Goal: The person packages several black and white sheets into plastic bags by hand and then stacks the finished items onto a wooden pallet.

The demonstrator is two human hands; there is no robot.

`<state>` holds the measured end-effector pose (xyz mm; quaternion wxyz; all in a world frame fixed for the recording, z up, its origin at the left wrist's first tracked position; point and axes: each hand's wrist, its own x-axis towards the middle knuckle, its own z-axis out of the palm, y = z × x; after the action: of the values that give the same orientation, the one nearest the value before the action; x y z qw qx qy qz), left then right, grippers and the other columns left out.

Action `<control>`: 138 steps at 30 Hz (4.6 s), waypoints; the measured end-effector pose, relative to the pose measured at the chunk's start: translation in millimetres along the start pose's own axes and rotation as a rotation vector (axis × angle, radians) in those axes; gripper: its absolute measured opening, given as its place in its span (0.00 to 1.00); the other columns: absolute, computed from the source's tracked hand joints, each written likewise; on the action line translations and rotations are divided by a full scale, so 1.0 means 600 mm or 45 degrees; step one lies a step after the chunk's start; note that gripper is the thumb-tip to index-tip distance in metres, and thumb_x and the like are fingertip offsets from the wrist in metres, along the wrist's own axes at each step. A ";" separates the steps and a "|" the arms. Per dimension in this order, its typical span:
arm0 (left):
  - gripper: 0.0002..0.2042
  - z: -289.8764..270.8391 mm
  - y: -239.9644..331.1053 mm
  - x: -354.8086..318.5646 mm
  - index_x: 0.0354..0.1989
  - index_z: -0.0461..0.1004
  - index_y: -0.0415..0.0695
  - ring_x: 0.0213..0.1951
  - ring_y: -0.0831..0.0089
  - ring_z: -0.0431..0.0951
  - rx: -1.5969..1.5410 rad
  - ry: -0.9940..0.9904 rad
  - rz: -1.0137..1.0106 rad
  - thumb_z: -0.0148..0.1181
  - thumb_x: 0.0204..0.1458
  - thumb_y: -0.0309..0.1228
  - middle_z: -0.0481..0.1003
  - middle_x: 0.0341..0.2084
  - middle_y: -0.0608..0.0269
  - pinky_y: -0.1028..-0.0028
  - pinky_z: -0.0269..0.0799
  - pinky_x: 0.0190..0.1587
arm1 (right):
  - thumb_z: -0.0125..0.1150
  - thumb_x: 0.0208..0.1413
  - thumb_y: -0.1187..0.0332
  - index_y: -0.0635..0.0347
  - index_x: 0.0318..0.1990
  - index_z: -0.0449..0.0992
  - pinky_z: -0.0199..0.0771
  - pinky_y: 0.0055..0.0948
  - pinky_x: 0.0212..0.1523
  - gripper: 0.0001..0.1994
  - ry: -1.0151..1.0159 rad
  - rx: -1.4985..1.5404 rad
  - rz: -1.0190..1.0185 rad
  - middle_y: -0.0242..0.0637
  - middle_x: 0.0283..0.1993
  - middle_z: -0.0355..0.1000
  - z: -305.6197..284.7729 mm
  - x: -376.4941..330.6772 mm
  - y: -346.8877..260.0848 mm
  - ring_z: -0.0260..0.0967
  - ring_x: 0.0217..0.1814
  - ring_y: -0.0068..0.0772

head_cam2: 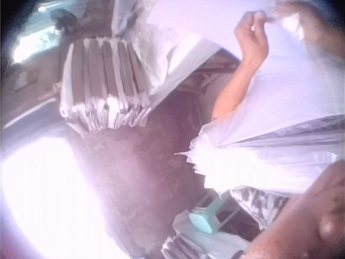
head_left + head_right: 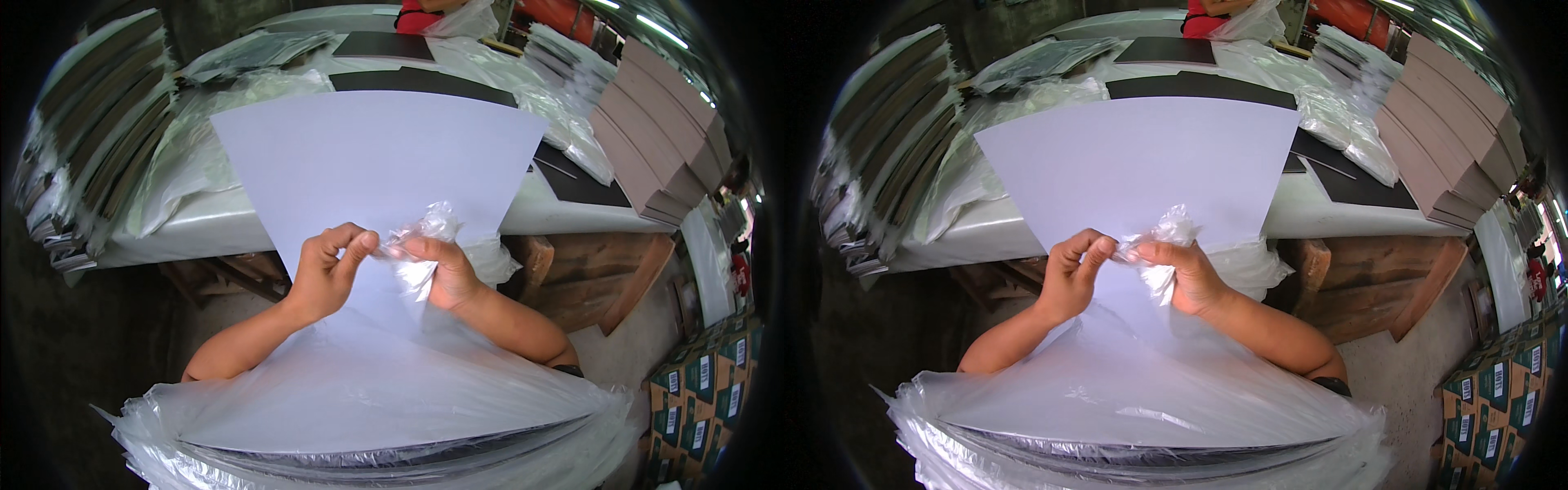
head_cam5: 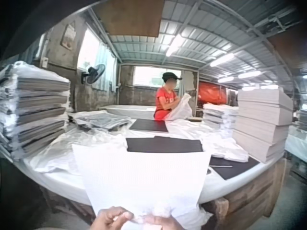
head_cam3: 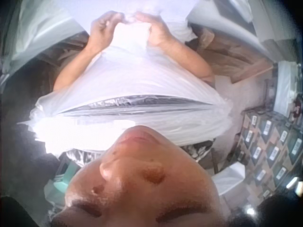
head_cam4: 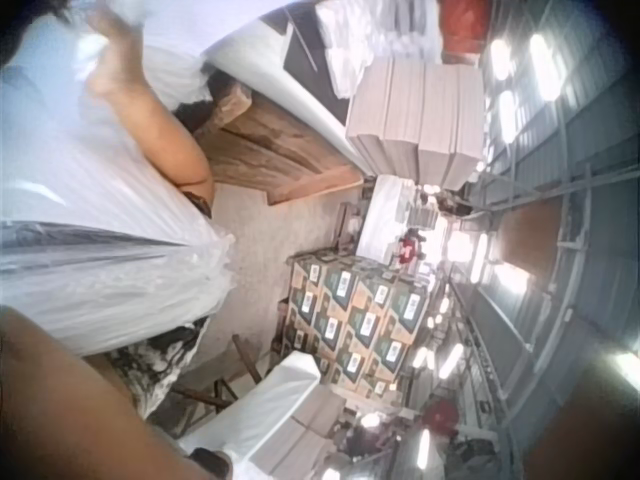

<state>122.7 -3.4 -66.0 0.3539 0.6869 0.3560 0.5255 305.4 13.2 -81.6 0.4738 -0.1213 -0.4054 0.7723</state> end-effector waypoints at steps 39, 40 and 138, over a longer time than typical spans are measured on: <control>0.10 0.022 -0.061 0.019 0.43 0.71 0.37 0.41 0.75 0.69 -0.518 -0.981 -0.430 0.48 0.56 0.24 0.73 0.41 0.60 0.73 0.63 0.49 | 0.67 0.43 0.67 0.57 0.53 0.66 0.66 0.31 0.48 0.27 -0.150 -1.550 0.030 0.40 0.39 0.72 -0.046 -0.107 -0.129 0.69 0.44 0.38; 0.09 0.027 -0.064 0.024 0.42 0.71 0.37 0.42 0.73 0.70 -0.576 -1.100 -0.421 0.48 0.55 0.24 0.73 0.41 0.61 0.72 0.62 0.50 | 0.66 0.42 0.68 0.57 0.52 0.67 0.67 0.31 0.48 0.26 -0.191 -1.750 0.199 0.42 0.40 0.72 -0.054 -0.111 -0.128 0.69 0.45 0.38; 0.21 -0.265 -0.199 -0.023 0.51 0.65 0.40 0.48 0.62 0.70 -0.957 -0.012 -0.550 0.49 0.54 0.41 0.69 0.47 0.57 0.62 0.66 0.50 | 0.55 0.55 0.61 0.58 0.42 0.68 0.50 0.12 0.15 0.12 0.247 0.047 -0.205 0.28 0.25 0.63 -0.195 -0.113 -0.157 0.50 0.15 0.12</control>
<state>-49.0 61.6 -143.9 0.6828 0.4226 0.2737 0.5294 467.2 37.5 -100.3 0.5734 -0.1537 -0.3517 0.7238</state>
